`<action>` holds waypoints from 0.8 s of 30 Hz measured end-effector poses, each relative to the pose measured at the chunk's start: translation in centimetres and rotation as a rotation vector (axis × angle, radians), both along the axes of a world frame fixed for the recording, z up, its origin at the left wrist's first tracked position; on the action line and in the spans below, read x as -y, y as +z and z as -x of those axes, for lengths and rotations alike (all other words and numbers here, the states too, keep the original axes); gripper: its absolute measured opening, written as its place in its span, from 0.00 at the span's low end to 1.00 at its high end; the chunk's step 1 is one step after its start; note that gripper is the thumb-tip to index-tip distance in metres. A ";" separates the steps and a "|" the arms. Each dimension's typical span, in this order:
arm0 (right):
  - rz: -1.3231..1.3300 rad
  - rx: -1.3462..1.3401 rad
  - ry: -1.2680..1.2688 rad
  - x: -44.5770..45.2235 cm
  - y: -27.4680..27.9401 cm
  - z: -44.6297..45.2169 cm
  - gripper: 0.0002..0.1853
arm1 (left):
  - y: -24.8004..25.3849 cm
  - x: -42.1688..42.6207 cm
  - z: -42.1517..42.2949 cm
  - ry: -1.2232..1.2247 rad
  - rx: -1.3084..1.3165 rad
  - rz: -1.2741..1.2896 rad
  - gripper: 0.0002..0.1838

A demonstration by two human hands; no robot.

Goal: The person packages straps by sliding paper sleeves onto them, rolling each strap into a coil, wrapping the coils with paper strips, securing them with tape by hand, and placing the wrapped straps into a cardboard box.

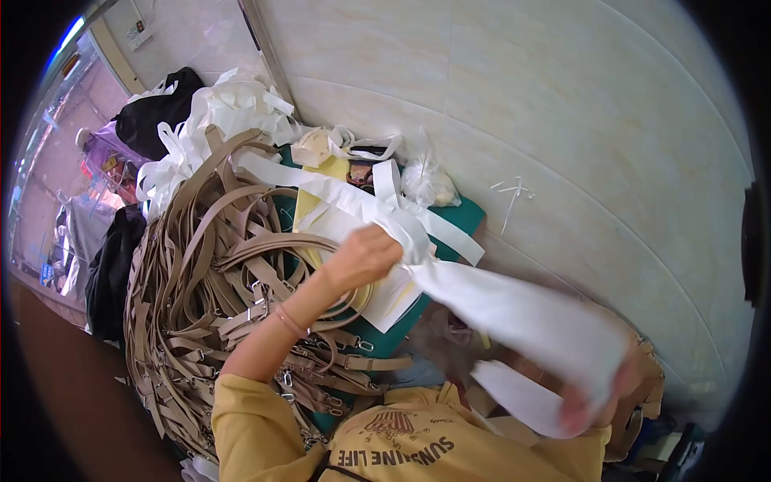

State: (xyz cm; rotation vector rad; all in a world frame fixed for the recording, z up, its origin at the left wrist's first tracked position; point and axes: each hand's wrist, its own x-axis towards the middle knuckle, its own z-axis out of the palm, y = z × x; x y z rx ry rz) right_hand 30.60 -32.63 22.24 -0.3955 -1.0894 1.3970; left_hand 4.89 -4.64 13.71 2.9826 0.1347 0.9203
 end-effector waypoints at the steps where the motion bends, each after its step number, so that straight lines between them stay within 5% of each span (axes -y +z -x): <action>1: 0.029 -0.102 -0.181 -1.2 0.5 -1.6 0.17 | -0.7 1.4 -0.5 -0.114 -0.073 0.106 0.11; 3: 0.075 -0.257 -0.574 -4.4 2.5 -4.1 0.20 | 0.3 7.0 -2.5 -0.251 -0.074 0.271 0.08; 5: -0.225 -0.276 -0.040 -10.6 6.3 -2.4 0.29 | 2.0 12.5 -2.9 -0.383 -0.032 0.655 0.08; 8: -0.030 -0.286 -0.235 -11.4 3.3 -0.9 0.27 | 10.2 16.2 -1.3 -0.554 -0.205 1.280 0.09; 12: 0.213 0.294 -0.158 -5.4 -4.8 5.2 0.19 | 14.6 17.7 -0.9 -0.486 0.018 1.838 0.14; 15: 0.223 0.492 -0.038 -1.0 -6.8 8.5 0.13 | 17.1 15.4 -1.8 -0.402 -0.059 2.139 0.19; 24: 0.472 0.501 -0.117 2.8 -3.0 6.7 0.14 | 17.0 12.4 -5.7 -0.280 0.155 1.870 0.16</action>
